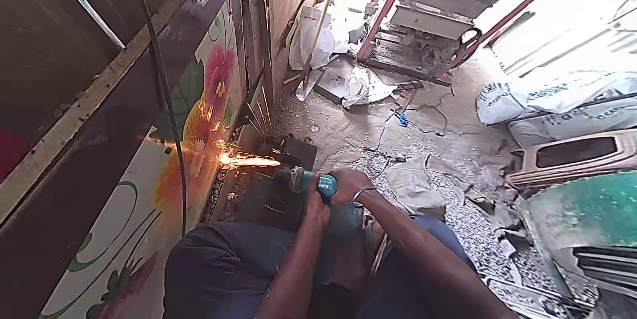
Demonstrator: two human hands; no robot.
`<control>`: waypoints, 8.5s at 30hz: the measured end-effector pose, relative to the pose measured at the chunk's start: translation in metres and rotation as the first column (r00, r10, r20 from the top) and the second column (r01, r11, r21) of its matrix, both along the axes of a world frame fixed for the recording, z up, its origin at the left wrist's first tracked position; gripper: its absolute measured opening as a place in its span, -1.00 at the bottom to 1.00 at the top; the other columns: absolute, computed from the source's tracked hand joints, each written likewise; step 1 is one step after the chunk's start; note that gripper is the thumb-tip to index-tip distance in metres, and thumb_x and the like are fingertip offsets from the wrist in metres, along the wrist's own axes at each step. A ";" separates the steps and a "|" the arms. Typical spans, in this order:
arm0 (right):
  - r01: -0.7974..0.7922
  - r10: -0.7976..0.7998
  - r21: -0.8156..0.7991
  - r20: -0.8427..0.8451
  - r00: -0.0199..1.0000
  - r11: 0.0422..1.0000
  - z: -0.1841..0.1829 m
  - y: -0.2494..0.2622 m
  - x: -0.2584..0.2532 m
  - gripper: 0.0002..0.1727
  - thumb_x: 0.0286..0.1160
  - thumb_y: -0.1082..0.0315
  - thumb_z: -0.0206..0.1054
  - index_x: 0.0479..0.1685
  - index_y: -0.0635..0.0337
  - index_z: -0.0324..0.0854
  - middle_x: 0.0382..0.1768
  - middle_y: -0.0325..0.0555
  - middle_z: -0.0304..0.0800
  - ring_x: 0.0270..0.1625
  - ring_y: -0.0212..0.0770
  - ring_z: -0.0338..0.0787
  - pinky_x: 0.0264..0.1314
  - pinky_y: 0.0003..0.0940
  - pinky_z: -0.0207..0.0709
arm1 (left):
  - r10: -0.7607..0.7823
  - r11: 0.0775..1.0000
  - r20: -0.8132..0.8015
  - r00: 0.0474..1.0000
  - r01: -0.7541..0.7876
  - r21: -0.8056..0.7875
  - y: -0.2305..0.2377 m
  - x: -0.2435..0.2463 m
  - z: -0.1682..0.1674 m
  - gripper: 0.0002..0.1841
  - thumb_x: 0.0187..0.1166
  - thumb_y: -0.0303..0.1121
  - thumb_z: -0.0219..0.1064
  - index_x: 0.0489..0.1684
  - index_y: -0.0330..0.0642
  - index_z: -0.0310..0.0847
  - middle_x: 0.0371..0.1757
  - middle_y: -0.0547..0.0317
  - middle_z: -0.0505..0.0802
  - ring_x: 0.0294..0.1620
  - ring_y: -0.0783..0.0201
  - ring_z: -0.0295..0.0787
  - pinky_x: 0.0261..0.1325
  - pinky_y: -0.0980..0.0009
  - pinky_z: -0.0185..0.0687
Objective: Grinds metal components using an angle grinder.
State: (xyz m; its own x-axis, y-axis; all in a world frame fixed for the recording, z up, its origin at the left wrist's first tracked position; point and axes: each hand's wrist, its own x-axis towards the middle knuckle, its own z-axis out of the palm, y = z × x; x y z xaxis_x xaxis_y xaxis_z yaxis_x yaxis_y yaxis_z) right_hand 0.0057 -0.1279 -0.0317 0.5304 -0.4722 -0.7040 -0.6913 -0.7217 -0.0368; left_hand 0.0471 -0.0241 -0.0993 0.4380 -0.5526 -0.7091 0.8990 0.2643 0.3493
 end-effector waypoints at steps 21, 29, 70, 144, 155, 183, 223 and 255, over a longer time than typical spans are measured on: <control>-0.001 0.001 0.005 -0.007 1.000 1.000 -0.003 -0.003 0.004 -0.19 -0.12 -0.19 0.66 0.30 -0.09 0.70 0.10 0.08 0.86 0.19 0.20 0.82 0.12 0.38 0.60 | 0.014 1.000 -0.008 1.000 -0.014 -0.014 -0.002 0.004 0.002 -0.74 0.77 -0.23 0.14 0.20 -0.18 0.50 -0.11 0.03 0.75 -0.14 0.20 0.75 -0.05 0.23 0.73; 0.013 -0.013 -0.009 -0.003 1.000 1.000 0.000 0.000 0.002 -0.19 -0.11 -0.20 0.66 0.29 -0.05 0.69 0.09 0.11 0.85 0.19 0.22 0.81 0.12 0.36 0.60 | 0.004 1.000 -0.005 1.000 -0.004 0.007 -0.001 0.005 0.006 -0.74 0.78 -0.23 0.13 0.20 -0.17 0.51 -0.12 0.04 0.76 -0.14 0.21 0.76 -0.06 0.24 0.74; 0.037 -0.038 0.050 0.030 0.999 0.998 0.002 0.000 -0.005 -0.25 -0.05 -0.14 0.64 0.22 0.07 0.69 0.08 0.16 0.84 0.17 0.26 0.81 0.08 0.38 0.59 | -0.035 0.999 0.027 0.999 0.035 0.017 -0.001 0.001 0.003 -0.73 0.80 -0.14 0.06 0.10 -0.14 0.50 -0.19 0.06 0.78 -0.20 0.19 0.81 -0.13 0.18 0.80; -0.041 0.028 0.116 0.115 0.993 0.992 0.003 -0.010 -0.001 -0.04 0.30 -0.65 0.16 0.28 0.07 0.62 0.03 0.18 0.83 0.17 0.26 0.81 0.14 0.36 0.55 | -0.028 0.999 0.009 1.000 0.028 0.021 -0.004 0.010 0.007 -0.71 0.79 -0.11 0.06 0.00 -0.16 0.51 -0.29 0.06 0.78 -0.31 0.21 0.81 -0.25 0.24 0.80; -0.030 0.017 0.105 0.122 0.992 0.994 -0.001 -0.007 -0.012 -0.04 0.30 -0.65 0.15 0.25 0.08 0.61 0.05 0.18 0.82 0.18 0.26 0.81 0.13 0.37 0.56 | -0.050 0.999 0.017 0.999 0.050 0.012 -0.003 0.003 0.007 -0.71 0.80 -0.11 0.05 0.01 -0.16 0.50 -0.29 0.05 0.77 -0.31 0.21 0.80 -0.24 0.25 0.80; -0.025 0.014 0.085 0.118 0.993 0.996 -0.001 -0.009 -0.002 -0.12 0.28 -0.64 0.21 0.18 -0.03 0.66 -0.09 0.06 0.86 0.07 0.16 0.84 0.06 0.27 0.57 | -0.025 0.998 -0.028 0.999 0.027 0.053 -0.005 0.010 0.006 -0.70 0.79 -0.12 0.08 0.10 -0.17 0.49 -0.22 0.01 0.76 -0.26 0.17 0.79 -0.18 0.23 0.78; 0.006 -0.015 0.076 0.119 0.993 0.997 -0.002 -0.006 -0.005 -0.14 0.26 -0.64 0.24 0.11 -0.02 0.69 -0.12 0.04 0.86 0.05 0.14 0.85 0.03 0.27 0.58 | -0.034 0.997 -0.014 0.999 0.035 0.070 -0.005 0.009 0.006 -0.69 0.79 -0.11 0.06 0.04 -0.19 0.51 -0.25 0.01 0.76 -0.28 0.17 0.78 -0.20 0.23 0.78; -0.004 -0.004 0.064 0.125 0.992 0.998 -0.001 0.000 -0.013 -0.12 0.29 -0.65 0.20 0.19 -0.04 0.67 -0.11 0.06 0.86 0.06 0.16 0.84 0.05 0.28 0.57 | -0.029 0.998 -0.029 0.999 0.031 0.048 -0.001 0.004 0.005 -0.69 0.78 -0.12 0.08 0.05 -0.20 0.50 -0.24 -0.01 0.75 -0.27 0.15 0.78 -0.19 0.20 0.77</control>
